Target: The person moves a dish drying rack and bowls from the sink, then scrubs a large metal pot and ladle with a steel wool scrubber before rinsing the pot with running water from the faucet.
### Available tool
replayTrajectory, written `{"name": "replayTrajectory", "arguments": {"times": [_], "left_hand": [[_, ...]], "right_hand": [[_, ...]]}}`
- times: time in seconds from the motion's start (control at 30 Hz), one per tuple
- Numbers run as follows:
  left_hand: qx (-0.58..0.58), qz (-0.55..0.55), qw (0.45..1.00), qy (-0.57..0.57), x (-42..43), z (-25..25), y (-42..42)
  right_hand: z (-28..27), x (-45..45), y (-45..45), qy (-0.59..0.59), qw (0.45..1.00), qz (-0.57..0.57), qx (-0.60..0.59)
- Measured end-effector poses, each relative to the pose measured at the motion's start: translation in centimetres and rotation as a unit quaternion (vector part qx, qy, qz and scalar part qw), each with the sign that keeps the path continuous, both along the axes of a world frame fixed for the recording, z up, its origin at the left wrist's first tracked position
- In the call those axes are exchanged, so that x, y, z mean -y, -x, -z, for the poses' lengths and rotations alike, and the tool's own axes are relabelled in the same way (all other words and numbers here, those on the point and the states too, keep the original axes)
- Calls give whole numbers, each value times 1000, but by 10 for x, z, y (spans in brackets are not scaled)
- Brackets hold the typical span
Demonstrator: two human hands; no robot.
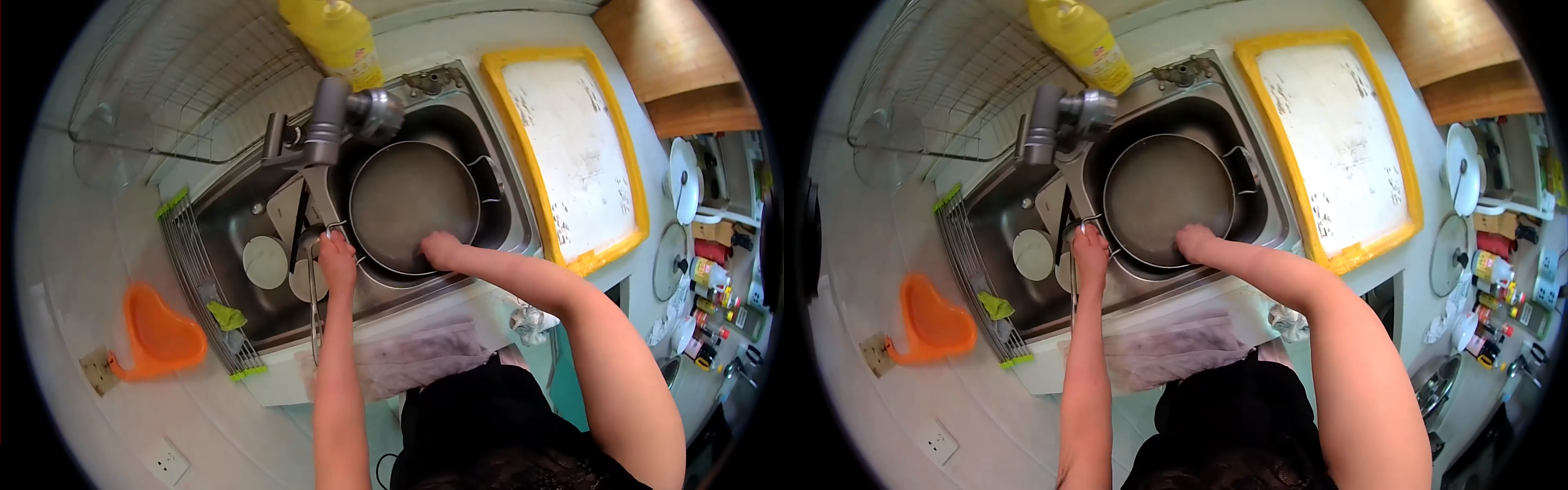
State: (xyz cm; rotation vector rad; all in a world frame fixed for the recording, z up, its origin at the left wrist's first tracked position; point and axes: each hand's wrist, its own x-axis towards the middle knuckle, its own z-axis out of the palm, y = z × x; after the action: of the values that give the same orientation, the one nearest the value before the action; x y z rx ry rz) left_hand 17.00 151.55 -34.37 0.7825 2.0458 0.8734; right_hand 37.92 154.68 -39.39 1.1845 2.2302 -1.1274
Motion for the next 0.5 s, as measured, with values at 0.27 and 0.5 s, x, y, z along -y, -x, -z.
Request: {"name": "replayTrajectory", "arguments": {"times": [0.27, 0.5], "left_hand": [[-66, 5, 997, -46, 1, 7, -4], [-37, 18, 999, -15, -3, -15, -3]], "right_hand": [[23, -52, 119, 112, 903, 384, -160], [8, -167, 32, 349, 106, 838, -406]]}}
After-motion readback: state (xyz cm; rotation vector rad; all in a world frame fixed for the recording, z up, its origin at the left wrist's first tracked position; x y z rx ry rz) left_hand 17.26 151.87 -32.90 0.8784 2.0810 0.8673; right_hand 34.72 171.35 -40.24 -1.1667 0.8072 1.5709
